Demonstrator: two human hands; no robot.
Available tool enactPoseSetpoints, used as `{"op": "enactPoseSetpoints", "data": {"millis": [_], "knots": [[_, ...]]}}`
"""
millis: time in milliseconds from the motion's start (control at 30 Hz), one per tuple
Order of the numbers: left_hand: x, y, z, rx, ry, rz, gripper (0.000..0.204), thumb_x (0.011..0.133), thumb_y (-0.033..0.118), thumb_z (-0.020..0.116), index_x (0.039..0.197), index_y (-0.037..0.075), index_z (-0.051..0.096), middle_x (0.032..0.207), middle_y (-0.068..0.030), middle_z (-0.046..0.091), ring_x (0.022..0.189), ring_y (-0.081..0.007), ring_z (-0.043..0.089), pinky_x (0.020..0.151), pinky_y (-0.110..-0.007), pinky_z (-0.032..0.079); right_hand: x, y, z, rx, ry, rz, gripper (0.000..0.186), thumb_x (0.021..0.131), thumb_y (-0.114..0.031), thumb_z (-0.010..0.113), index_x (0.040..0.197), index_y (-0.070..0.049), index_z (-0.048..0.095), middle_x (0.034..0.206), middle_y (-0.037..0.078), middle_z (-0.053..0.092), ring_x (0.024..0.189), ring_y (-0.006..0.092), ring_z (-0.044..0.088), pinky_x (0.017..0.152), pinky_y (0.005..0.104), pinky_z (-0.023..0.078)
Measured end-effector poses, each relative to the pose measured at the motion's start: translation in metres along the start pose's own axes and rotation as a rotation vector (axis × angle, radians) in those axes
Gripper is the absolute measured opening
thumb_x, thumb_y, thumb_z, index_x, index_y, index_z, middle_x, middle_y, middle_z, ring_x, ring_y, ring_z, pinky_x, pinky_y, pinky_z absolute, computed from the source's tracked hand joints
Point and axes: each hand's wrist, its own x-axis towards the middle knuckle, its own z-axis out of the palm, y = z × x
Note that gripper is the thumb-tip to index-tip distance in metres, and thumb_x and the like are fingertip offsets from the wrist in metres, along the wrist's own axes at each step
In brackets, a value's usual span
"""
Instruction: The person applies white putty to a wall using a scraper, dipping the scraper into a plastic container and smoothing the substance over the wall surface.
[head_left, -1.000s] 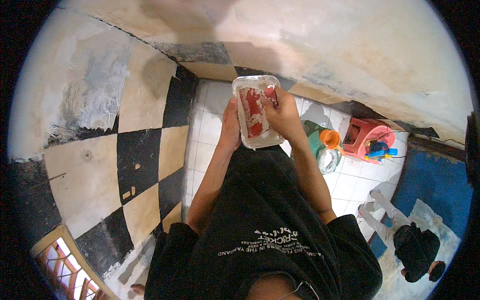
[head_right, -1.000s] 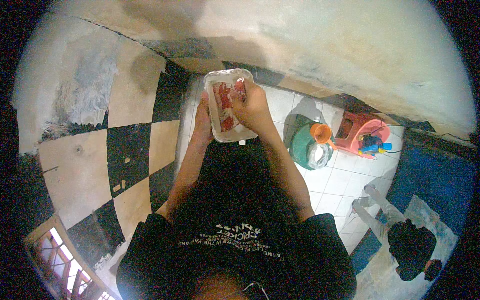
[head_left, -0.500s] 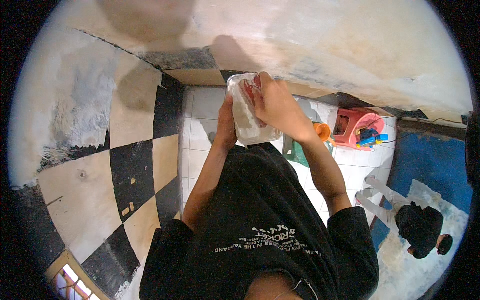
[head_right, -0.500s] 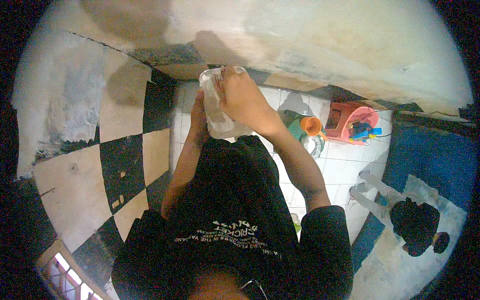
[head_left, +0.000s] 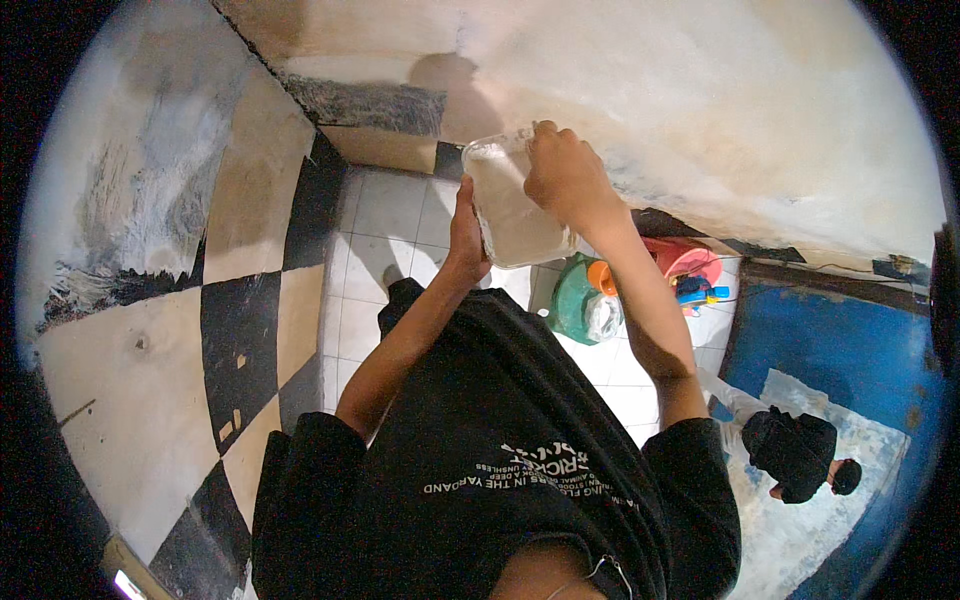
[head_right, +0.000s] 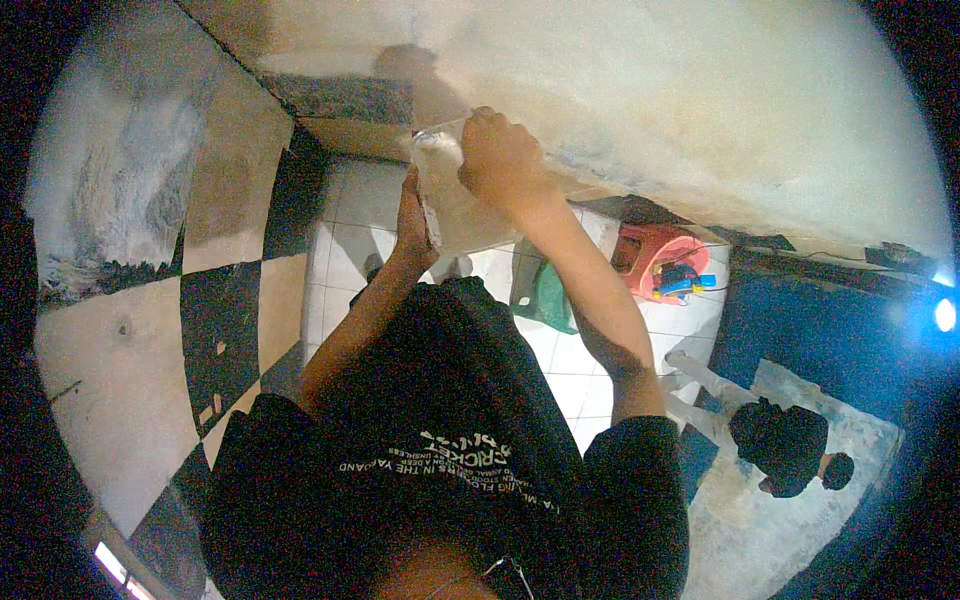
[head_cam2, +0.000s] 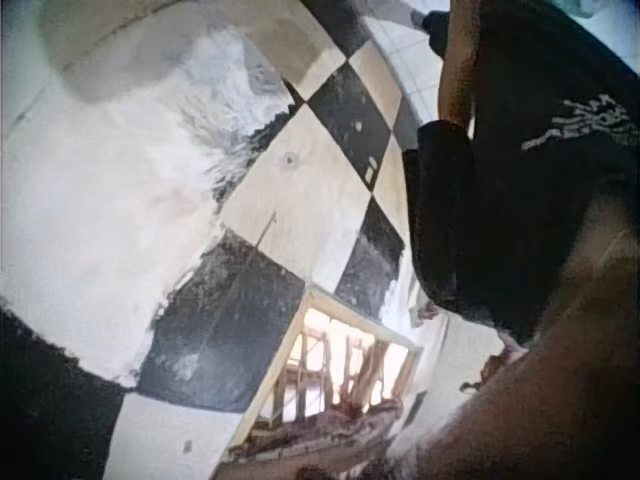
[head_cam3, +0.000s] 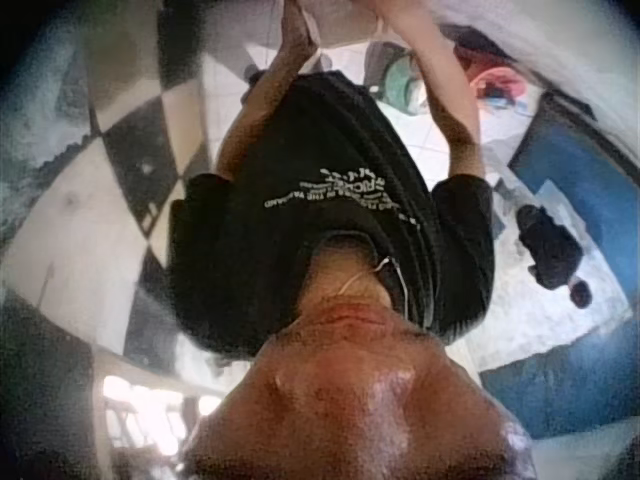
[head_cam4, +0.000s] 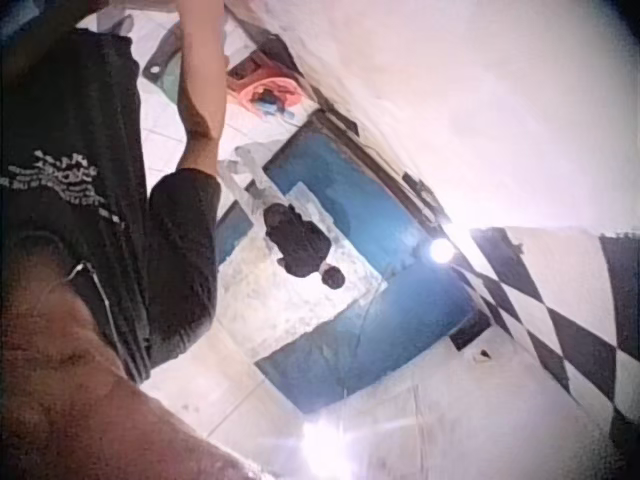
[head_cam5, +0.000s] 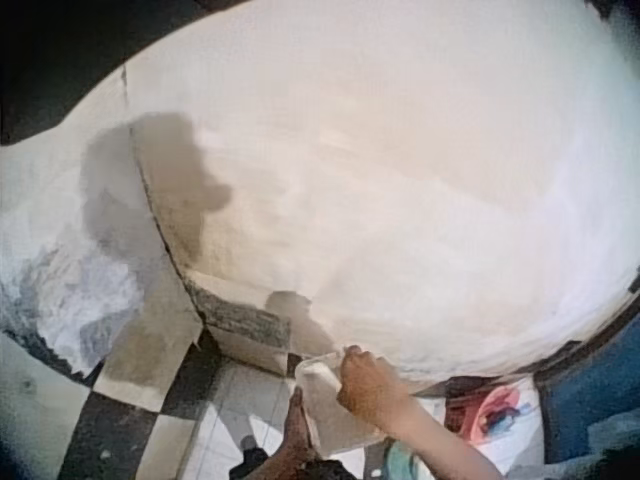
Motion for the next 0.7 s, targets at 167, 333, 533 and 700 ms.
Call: {"op": "enactPoseSetpoints", "data": {"millis": [167,333,533,700], "knots": [[-0.007,0.03,-0.004,0.03,-0.009,0.016,0.067,0.093,0.058,0.036,0.136,0.007,0.037,0.125,-0.0115,0.052,0.11,-0.0233,0.056,0.094,-0.038,0.047,0.006,-0.008,0.001,0.145,0.053,-0.019,0.021,0.084,-0.01,0.055,0.086,0.01,0.052,0.073,0.032,0.057,0.072,0.0498,0.058,0.064,0.0505,0.049],[-0.014,0.059,-0.007,0.134,0.028,0.047,0.067,0.094,0.057,0.035,0.136,0.005,0.036,0.125,-0.0126,0.052,0.111,-0.0232,0.055,0.093,-0.038,0.047,0.007,-0.036,0.01,0.08,0.145,0.175,0.016,0.081,-0.006,0.054,0.083,0.01,0.05,0.07,0.033,0.057,0.071,0.0502,0.058,0.064,0.0526,0.048],[-0.019,0.077,-0.023,0.125,-0.049,0.075,0.059,0.097,0.051,0.031,0.133,0.005,0.037,0.122,-0.0122,0.053,0.111,-0.0233,0.055,0.095,-0.038,0.045,0.005,-0.079,0.036,0.045,0.126,0.167,0.021,0.072,-0.003,0.055,0.09,0.006,0.049,0.068,0.031,0.059,0.068,0.0485,0.06,0.061,0.0531,0.05],[-0.02,0.085,-0.042,0.079,-0.074,0.087,0.053,0.098,0.047,0.03,0.13,0.006,0.04,0.121,-0.0105,0.053,0.112,-0.0212,0.053,0.096,-0.036,0.042,0.005,-0.111,0.053,0.011,0.041,0.101,0.025,0.075,-0.007,0.057,0.097,0.004,0.05,0.073,0.029,0.061,0.07,0.0451,0.062,0.062,0.0529,0.05]]}}
